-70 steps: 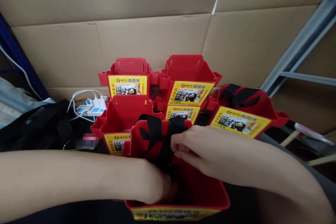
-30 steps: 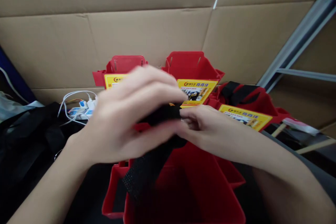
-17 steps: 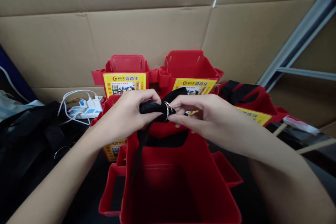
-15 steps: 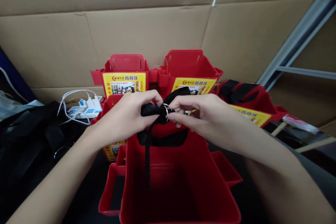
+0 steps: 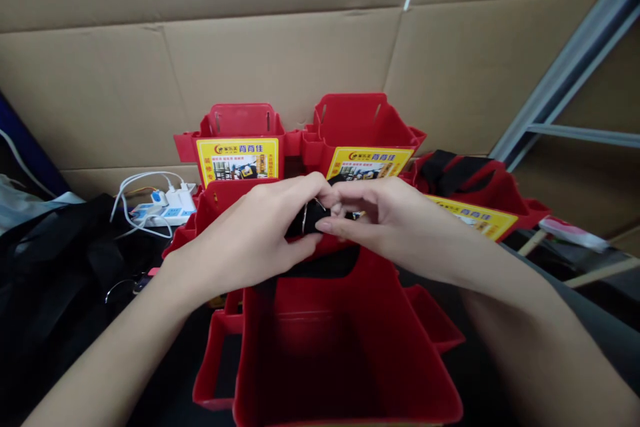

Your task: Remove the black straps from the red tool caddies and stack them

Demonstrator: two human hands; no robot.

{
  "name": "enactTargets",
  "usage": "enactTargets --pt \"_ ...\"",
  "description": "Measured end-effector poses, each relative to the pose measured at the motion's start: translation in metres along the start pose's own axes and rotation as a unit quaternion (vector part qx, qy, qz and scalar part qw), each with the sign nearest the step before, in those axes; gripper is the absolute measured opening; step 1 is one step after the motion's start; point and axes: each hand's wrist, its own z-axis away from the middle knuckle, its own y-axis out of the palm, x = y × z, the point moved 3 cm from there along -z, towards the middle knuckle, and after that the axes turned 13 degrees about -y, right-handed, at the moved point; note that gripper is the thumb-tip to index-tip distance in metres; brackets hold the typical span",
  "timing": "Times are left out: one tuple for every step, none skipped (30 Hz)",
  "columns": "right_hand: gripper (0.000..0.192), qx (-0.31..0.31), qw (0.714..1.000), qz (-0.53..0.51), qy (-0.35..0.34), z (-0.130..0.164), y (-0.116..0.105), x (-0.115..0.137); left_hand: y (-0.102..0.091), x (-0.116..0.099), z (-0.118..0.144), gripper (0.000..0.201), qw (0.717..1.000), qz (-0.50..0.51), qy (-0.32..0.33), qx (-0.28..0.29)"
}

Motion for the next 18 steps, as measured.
enactTargets --pt "0.019 0.003 1.000 0.011 0.000 0.001 -0.001 0.001 0.001 0.000 0.000 0.026 1.000 -0.004 0.008 0.001" --pt "0.020 0.002 1.000 0.028 0.000 0.002 -0.001 0.002 0.001 0.000 0.000 0.028 1.000 0.002 0.015 0.006" --pt "0.022 -0.003 0.999 0.047 -0.001 0.003 -0.003 0.003 0.000 0.001 0.000 0.030 1.000 0.013 0.020 0.014" --pt "0.024 -0.011 0.998 0.066 -0.004 0.003 -0.004 0.004 -0.002 0.003 0.000 0.031 0.999 0.029 0.020 0.024" --pt "0.026 -0.017 0.997 0.081 -0.009 0.004 -0.005 0.004 -0.004 0.006 0.000 0.032 0.998 0.046 0.014 0.032" --pt "0.027 -0.022 0.995 0.091 -0.018 0.005 -0.006 0.004 -0.006 0.008 0.000 0.032 0.997 0.063 0.004 0.040" --pt "0.029 -0.022 0.995 0.096 -0.029 0.005 -0.006 0.005 -0.007 0.011 0.000 0.031 0.996 0.079 -0.007 0.050" --pt "0.030 -0.020 0.994 0.096 -0.043 0.005 -0.007 0.005 -0.009 0.014 -0.001 0.030 0.994 0.093 -0.019 0.059" --pt "0.031 -0.013 0.994 0.090 -0.058 0.005 -0.006 0.005 -0.009 0.015 -0.001 0.029 0.992 0.104 -0.030 0.064" --pt "0.032 -0.006 0.994 0.082 -0.074 0.005 -0.005 0.005 -0.009 0.016 -0.001 0.028 0.991 0.112 -0.039 0.064" --pt "0.032 0.002 0.993 0.072 -0.091 0.005 -0.005 0.005 -0.009 0.016 -0.001 0.027 0.991 0.114 -0.045 0.060" --pt "0.032 0.008 0.992 0.061 -0.107 0.004 -0.004 0.006 -0.008 0.016 -0.001 0.027 0.991 0.112 -0.051 0.054" --pt "0.032 0.014 0.991 0.051 -0.121 0.004 -0.003 0.007 -0.007 0.015 -0.001 0.027 0.992 0.106 -0.057 0.045" --pt "0.031 0.021 0.990 0.042 -0.134 0.004 -0.002 0.008 -0.006 0.014 -0.001 0.028 0.993 0.098 -0.061 0.038" --pt "0.031 0.030 0.988 0.034 -0.144 0.004 -0.002 0.008 -0.005 0.014 -0.002 0.029 0.993 0.089 -0.064 0.034" --pt "0.031 0.040 0.987 0.027 -0.154 0.005 -0.002 0.008 -0.005 0.014 -0.002 0.030 0.994 0.081 -0.066 0.028" --pt "0.032 0.051 0.985 0.021 -0.161 0.006 -0.004 0.008 -0.006 0.016 -0.003 0.031 0.995 0.074 -0.065 0.019" --pt "0.032 0.054 0.985 0.023 -0.163 0.008 -0.007 0.007 -0.008 0.019 -0.004 0.030 0.995 0.073 -0.065 0.005"
